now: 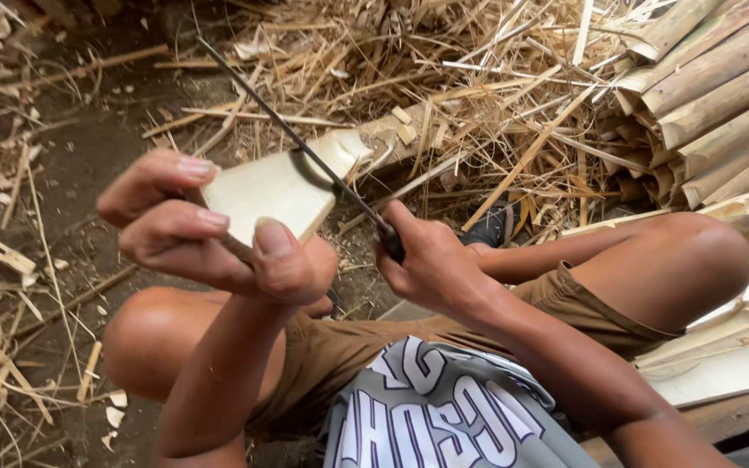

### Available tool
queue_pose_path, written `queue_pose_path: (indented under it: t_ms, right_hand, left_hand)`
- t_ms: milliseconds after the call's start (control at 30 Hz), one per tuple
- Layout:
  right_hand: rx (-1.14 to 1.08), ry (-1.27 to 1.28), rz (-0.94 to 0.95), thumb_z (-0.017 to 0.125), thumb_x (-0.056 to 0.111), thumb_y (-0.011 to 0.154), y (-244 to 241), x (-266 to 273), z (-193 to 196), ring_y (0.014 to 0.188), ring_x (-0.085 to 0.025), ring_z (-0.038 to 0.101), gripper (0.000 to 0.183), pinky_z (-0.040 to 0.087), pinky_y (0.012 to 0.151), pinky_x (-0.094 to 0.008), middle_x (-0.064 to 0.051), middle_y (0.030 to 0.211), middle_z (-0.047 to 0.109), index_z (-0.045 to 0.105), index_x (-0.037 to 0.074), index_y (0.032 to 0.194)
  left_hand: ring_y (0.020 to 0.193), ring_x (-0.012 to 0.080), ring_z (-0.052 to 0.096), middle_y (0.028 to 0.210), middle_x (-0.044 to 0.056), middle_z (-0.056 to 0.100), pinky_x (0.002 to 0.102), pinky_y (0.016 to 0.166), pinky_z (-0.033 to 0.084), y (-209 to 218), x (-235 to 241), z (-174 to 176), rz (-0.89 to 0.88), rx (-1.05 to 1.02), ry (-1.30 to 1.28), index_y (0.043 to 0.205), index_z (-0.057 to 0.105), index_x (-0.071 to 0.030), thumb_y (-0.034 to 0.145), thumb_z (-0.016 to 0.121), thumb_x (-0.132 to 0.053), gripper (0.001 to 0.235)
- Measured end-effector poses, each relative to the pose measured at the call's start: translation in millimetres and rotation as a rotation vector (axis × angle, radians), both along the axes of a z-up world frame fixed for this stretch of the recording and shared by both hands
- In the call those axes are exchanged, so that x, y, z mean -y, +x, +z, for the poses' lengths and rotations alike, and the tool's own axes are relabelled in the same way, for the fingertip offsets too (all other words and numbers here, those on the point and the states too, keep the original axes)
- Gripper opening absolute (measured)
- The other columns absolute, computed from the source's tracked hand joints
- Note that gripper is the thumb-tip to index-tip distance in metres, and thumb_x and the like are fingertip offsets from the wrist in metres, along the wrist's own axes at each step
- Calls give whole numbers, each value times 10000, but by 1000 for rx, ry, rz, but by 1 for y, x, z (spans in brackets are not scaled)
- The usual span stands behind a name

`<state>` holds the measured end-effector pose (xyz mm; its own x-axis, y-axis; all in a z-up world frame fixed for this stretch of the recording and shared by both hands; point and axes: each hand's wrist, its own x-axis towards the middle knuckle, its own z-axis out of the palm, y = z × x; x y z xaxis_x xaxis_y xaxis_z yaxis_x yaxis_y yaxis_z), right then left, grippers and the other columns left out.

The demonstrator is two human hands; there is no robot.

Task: The person sits on the ground and uses a knife to shave and shape a piece of bamboo. They repeatedly scrape the surface, rotate the piece, and remove thin strips of material, then place the finished piece aside and pick up another.

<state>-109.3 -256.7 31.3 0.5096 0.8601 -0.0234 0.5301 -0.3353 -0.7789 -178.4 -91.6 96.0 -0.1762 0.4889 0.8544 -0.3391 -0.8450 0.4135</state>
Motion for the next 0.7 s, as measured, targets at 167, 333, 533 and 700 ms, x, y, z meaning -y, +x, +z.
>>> queue_pose_path:
  t_ms: [167,333,533,700]
  right_hand:
    - [103,209,32,683,91,836,2,-7,-10,635,-398,702,293,529,553,-465,-202,694,653,501,37,1059]
    - [-26,-44,-19,693,103,911,14,-26,-16,598,-412,676,245,491,557,-490,-222,652,639,493,21,1026]
    - [125,266,62,663,75,892,1,-13,-26,614,-360,697,224,535,556,-452,-211,714,666,503,16,1037]
    - [-158,-95,-16,670,75,873,36,-51,-51,524,-315,683,272,513,505,-438,-187,657,691,507,15,1082]
  left_hand:
    - [1035,203,413,1049,85,450,361,816,417,-4,1,-7,53,-88,-8,971,388,-151,868,529,-337,255]
    - [1020,210,416,1053,92,443,391,862,400,-5,-22,-1,14,-84,30,971,374,-143,849,539,-279,246]
    - [984,211,404,1079,97,415,396,892,391,-6,-28,-4,49,-115,17,983,356,-132,831,505,-244,240]
    - [970,221,432,1046,98,405,412,873,417,-10,-45,0,22,-47,-11,991,364,-134,818,536,-232,263]
